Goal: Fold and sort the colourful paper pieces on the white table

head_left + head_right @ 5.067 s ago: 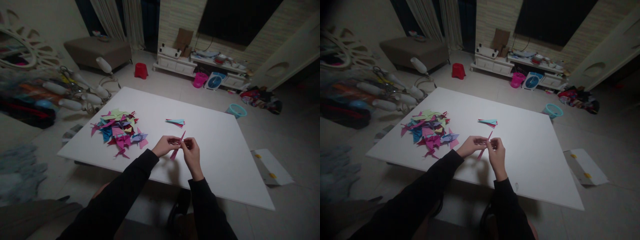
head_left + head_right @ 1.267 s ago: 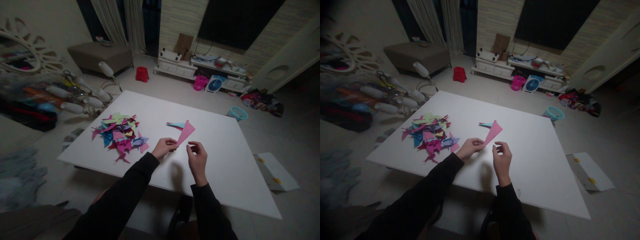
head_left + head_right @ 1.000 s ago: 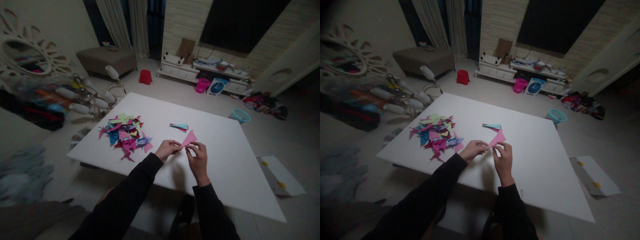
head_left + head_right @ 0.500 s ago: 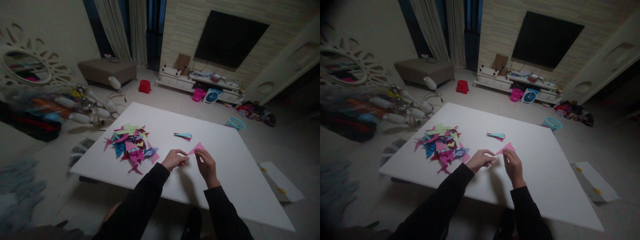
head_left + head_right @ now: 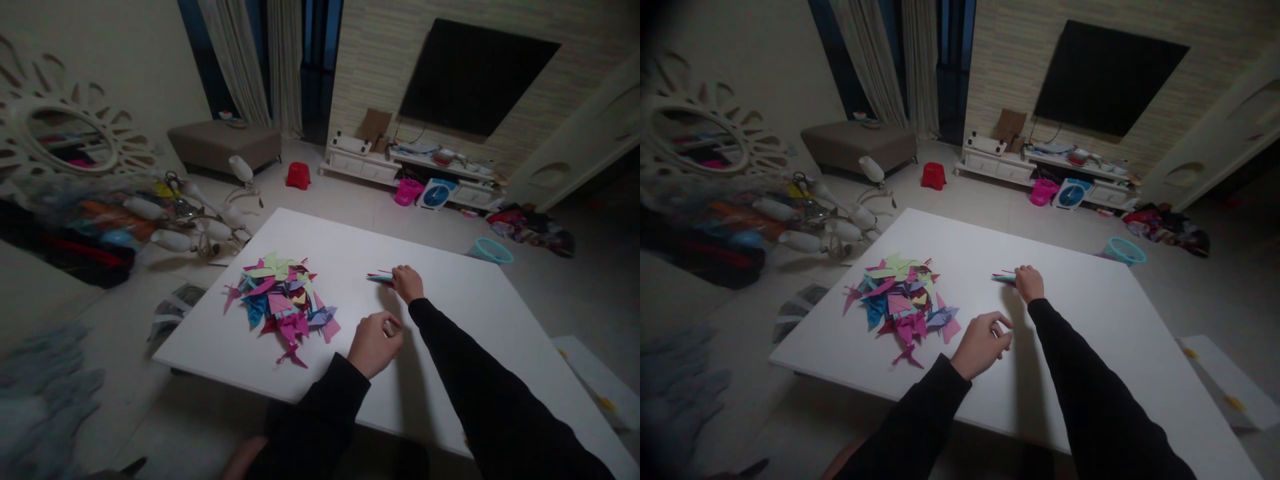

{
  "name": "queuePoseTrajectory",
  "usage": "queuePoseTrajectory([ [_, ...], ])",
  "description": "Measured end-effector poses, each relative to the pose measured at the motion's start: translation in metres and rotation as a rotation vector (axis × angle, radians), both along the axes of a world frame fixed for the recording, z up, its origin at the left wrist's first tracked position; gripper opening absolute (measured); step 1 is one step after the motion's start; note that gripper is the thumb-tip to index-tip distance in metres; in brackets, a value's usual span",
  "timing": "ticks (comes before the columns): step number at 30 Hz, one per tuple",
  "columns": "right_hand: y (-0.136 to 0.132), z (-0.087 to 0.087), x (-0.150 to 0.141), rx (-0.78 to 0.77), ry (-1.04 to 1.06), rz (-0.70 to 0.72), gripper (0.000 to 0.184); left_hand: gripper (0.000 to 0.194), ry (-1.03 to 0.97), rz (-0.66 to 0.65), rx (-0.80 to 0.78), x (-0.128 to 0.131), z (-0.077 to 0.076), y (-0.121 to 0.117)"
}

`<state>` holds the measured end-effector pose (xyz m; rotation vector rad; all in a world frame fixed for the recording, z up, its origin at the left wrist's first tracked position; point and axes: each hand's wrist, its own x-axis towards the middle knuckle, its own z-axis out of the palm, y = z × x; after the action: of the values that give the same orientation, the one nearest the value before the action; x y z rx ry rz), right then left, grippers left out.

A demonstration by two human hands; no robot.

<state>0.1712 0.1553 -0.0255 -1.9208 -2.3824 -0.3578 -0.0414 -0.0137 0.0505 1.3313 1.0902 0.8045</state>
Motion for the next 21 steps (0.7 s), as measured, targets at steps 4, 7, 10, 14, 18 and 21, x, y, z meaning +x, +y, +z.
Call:
queuePoseTrajectory([
  [4,0.01,-0.018,-0.012,-0.042,0.034,0.016,0.021,0.016,0.054,0.022,0.051,0.001,-0.001,0.004],
  [7,0.007,-0.024,-0.017,-0.055,0.066,0.006,0.018,0.015,0.067,0.017,0.059,0.003,-0.002,0.006],
  [10,-0.002,-0.021,-0.017,-0.053,0.099,-0.001,0.013,0.015,0.077,0.013,0.061,0.003,-0.001,0.005],
  [14,-0.041,-0.005,-0.019,-0.071,0.158,0.023,0.009,0.014,0.052,0.007,0.06,0.003,0.003,0.002],
  [18,-0.117,0.028,-0.026,-0.177,0.668,0.066,0.017,0.015,0.027,0.05,0.123,0.004,0.007,-0.002],
  [21,-0.175,0.047,-0.037,-0.191,1.159,-0.045,0.037,0.027,-0.007,0.108,0.146,0.01,0.006,-0.006],
])
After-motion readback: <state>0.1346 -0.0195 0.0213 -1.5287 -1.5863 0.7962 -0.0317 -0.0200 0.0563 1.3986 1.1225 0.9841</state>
